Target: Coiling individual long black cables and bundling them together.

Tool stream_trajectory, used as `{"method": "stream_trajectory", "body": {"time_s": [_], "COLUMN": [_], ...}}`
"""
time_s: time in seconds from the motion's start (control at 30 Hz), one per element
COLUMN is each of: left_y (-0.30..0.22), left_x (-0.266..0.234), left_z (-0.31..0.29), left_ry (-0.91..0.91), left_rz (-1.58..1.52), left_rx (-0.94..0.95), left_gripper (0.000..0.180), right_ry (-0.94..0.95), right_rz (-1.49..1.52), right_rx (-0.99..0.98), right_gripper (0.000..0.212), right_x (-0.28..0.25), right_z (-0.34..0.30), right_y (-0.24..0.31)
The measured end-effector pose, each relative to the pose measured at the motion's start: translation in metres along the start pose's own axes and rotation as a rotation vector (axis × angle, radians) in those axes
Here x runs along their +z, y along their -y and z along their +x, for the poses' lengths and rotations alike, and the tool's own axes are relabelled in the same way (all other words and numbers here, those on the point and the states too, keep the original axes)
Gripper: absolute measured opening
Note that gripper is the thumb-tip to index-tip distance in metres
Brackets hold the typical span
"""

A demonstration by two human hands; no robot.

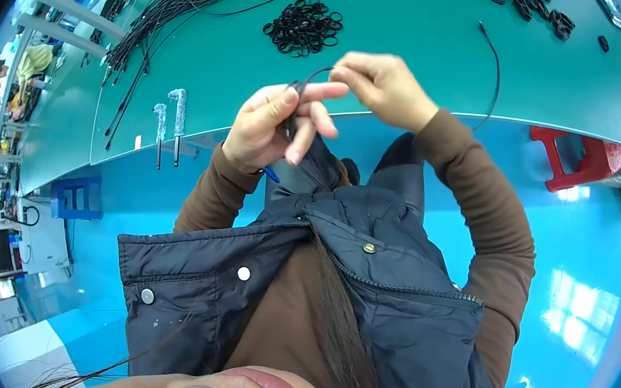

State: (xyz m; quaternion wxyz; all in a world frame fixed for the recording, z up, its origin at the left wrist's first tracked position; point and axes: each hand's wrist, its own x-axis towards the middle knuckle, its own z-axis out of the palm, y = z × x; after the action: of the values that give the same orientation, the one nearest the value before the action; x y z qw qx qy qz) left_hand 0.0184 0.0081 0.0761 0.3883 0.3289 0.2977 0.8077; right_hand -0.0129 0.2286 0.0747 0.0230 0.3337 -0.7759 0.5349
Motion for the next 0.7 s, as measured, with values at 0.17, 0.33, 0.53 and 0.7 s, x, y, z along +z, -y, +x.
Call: {"method": "stream_trajectory", "body": {"time_s": [0.17,0.33,0.53,0.7], "left_y": [-0.013,-0.012,-0.019,0.003], "left_x": [-0.006,0.009,0.001,-0.013], "left_z": [-0.004,0.014,0.002,-0.006], "left_ry": [-0.138,-0.365,-0.576,-0.728], "left_rz": [-0.119,0.068,0.164,0.528], "left_rx": [0.271,0.443,0.504,0.38], "left_gripper": [0.044,0.043,0.041,0.042], "right_ry": [0.052,-0.001,0.08,0.298], "right_rz": [-0.017,-0.134,-0.389,-0.625], "right_rx": [0.254,0.118,0.086,-0.149], "right_gripper": [0.012,0.016,0.011,0.012], "right_x": [0.031,0.026,0.028,0.007], "right_z": [-0.041,-0.035,-0.055,-0.047], "right_y": [0.014,0.015,0.016,0.053]}}
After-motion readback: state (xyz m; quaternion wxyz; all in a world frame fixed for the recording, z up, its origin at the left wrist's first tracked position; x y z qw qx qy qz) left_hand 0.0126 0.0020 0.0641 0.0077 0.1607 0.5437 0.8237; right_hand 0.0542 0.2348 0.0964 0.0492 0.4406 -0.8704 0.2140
